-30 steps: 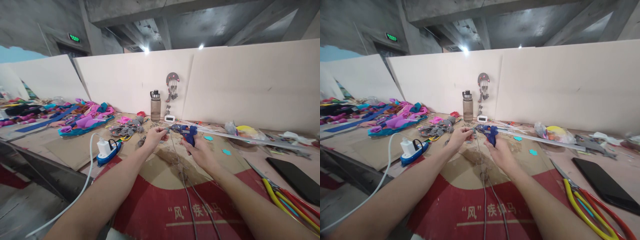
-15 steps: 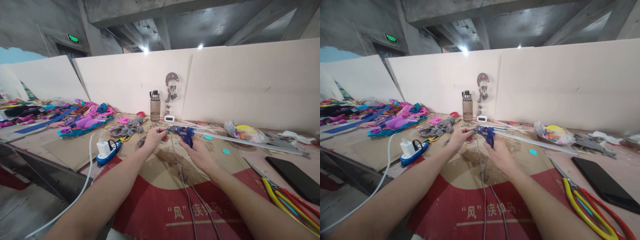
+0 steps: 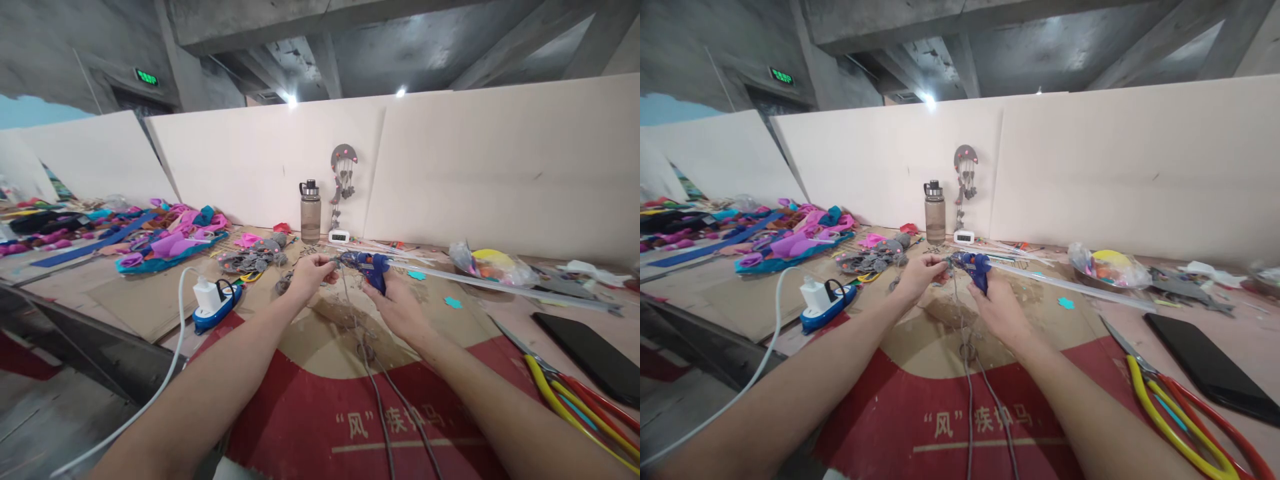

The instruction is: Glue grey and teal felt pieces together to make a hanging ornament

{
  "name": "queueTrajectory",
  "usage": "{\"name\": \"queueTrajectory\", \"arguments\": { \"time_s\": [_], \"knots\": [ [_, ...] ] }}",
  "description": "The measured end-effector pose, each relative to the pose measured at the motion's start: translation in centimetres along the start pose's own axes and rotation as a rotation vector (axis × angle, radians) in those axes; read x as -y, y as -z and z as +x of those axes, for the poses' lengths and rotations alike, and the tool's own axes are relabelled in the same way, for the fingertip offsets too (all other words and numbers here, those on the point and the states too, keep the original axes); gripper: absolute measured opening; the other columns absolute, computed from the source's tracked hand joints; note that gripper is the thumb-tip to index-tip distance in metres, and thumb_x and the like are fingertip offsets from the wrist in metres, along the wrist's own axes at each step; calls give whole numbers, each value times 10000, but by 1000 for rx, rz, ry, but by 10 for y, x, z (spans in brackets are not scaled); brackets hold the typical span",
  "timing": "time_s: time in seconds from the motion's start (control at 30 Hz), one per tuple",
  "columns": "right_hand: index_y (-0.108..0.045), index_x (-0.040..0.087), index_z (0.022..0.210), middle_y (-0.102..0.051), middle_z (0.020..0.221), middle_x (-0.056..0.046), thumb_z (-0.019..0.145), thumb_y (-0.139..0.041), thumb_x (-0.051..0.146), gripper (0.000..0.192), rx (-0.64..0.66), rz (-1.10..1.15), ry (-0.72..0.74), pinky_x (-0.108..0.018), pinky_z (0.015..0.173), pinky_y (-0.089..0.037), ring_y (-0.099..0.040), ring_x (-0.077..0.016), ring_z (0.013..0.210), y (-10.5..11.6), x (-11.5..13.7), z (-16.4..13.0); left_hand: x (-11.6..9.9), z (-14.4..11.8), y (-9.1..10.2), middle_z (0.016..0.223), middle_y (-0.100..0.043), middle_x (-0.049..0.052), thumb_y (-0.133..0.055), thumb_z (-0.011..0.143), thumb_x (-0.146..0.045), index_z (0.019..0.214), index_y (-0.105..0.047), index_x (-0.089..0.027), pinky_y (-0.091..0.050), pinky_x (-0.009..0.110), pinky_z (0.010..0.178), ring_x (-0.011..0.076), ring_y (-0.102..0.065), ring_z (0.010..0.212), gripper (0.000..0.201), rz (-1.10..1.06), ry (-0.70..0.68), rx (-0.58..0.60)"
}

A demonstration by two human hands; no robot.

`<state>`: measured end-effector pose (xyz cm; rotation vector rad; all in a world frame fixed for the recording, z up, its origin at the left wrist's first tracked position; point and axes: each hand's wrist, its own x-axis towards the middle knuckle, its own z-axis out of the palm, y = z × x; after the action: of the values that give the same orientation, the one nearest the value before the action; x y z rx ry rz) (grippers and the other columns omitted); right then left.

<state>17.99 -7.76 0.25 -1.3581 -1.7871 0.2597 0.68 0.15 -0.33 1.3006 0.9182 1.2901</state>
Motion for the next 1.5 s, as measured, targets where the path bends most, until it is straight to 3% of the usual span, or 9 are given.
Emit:
{"name": "queueTrajectory", "arguments": {
  "time_s": [0.97,1.13,1.3,1.37,1.5],
  "knots": [
    [-551,183,1074,-665,952,-76,833,-492,305,276,-20,6,-15,-347,785,-443,-596,-216,841,0,3,-1,0,0,0,518,-604,-8,-666,734,-146,706,-579,-116,-497,221,485,104,-585,466,95,36,-7,-3],
    [-537,190,960,-618,710,-7,810,-525,358,226,16,202,-145,-274,537,-418,-512,-135,531,-1,1,0,-2,1,3,557,-611,-8,-702,712,-161,732,-586,-111,-494,209,504,84,-572,471,128,-76,17,-17],
    [-475,216,910,-649,810,-12,764,-584,408,265,-4,663,-271,-228,424,-388,-439,-86,472,1,-11,6,-2,3,6,567,-612,6,-681,728,-148,729,-580,-104,-471,181,503,70,-569,489,110,-159,77,-26],
    [-495,216,856,-647,757,-19,771,-572,403,220,-16,578,-337,-231,419,-396,-467,-98,476,3,-23,10,-1,3,6,577,-611,5,-684,721,-158,728,-583,-107,-461,175,493,70,-570,497,113,-164,91,-19],
    [-479,227,608,-552,499,-25,757,-571,373,228,42,12,-457,-307,480,-442,-564,-187,495,11,-54,17,-1,1,5,603,-592,-17,-731,663,-221,734,-594,-122,-385,157,416,60,-543,488,183,-123,60,-14]
  ]
}}
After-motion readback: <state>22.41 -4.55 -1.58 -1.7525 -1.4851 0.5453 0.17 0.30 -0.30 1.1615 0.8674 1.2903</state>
